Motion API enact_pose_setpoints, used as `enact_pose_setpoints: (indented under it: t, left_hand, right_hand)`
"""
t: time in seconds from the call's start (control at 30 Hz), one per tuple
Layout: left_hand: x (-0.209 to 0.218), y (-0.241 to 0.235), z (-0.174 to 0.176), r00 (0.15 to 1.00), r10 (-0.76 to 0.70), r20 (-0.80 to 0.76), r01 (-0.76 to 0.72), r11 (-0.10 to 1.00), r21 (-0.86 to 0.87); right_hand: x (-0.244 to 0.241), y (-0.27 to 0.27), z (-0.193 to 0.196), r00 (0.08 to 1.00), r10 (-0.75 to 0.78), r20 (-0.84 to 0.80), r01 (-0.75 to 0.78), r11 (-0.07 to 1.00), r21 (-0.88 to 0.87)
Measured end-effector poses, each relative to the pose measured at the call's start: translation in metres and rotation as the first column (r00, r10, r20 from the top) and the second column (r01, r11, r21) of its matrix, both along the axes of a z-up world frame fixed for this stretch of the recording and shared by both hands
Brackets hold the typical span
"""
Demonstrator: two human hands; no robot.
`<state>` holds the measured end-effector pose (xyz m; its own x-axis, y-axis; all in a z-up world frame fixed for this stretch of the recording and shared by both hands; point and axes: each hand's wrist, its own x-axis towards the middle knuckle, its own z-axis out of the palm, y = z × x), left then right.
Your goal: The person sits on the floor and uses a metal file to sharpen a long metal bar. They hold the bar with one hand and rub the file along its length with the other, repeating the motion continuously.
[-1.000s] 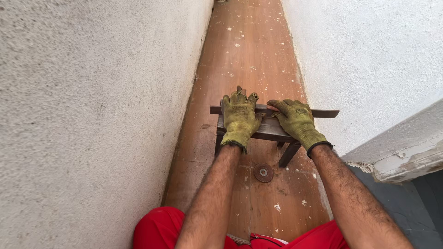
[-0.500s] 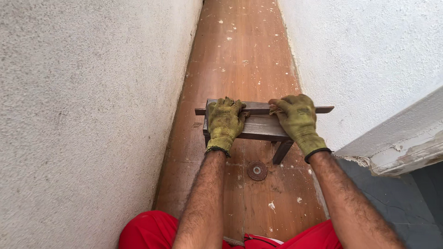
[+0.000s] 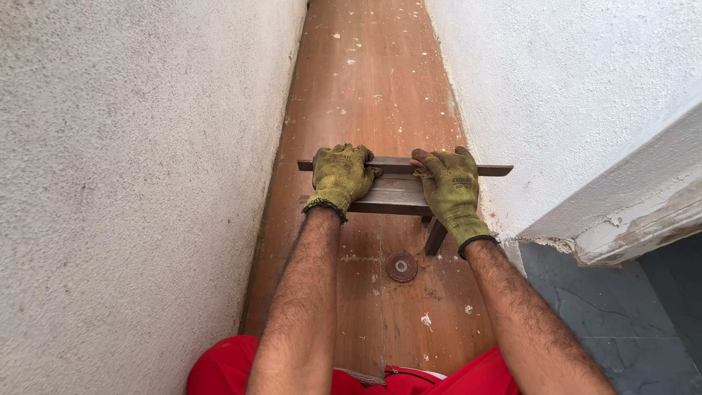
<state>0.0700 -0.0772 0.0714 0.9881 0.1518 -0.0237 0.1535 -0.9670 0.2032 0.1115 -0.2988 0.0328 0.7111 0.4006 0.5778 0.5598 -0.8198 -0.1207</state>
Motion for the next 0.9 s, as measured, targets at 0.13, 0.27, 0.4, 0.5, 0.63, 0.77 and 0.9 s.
enact_pose_setpoints:
  t: [0.13, 0.27, 0.4, 0.5, 0.63, 0.77, 0.9]
  left_hand:
    - [-0.005, 0.004, -0.001, 0.997, -0.012, 0.077, 0.011, 1.0, 0.012]
    - [-0.008, 0.003, -0.02, 0.975, -0.02, 0.222, 0.003, 0.997, 0.078]
    - [-0.006, -0.003, -0.028, 0.97, 0.067, 0.234, -0.083, 0.995, 0.057]
    - [-0.013, -0.003, -0.035, 0.953, 0.025, 0.303, -0.018, 0.999, -0.027]
    - [-0.018, 0.001, -0.038, 0.953, 0.051, 0.298, -0.024, 0.996, -0.091]
    - [-0.018, -0.001, -0.037, 0.946, 0.037, 0.323, -0.02, 0.998, -0.057]
    - [-0.017, -0.001, -0.037, 0.949, 0.044, 0.311, -0.018, 0.996, -0.086]
  right_hand:
    - [0.008, 0.002, 0.003, 0.99, 0.138, -0.033, -0.139, 0.99, -0.008]
    - [0.001, 0.019, 0.007, 0.993, 0.014, -0.121, -0.023, 0.997, -0.07]
    - [-0.004, 0.041, 0.012, 0.991, 0.128, -0.026, -0.129, 0.991, -0.034]
    - [-0.006, 0.038, 0.012, 0.977, 0.21, -0.037, -0.212, 0.976, -0.042]
    - [-0.007, 0.032, 0.015, 0.995, 0.098, 0.012, -0.097, 0.993, -0.063]
    - [-0.008, 0.045, 0.027, 0.972, 0.19, -0.137, -0.194, 0.981, -0.012]
    - [-0.001, 0.044, 0.05, 0.823, 0.142, -0.55, -0.085, 0.988, 0.128]
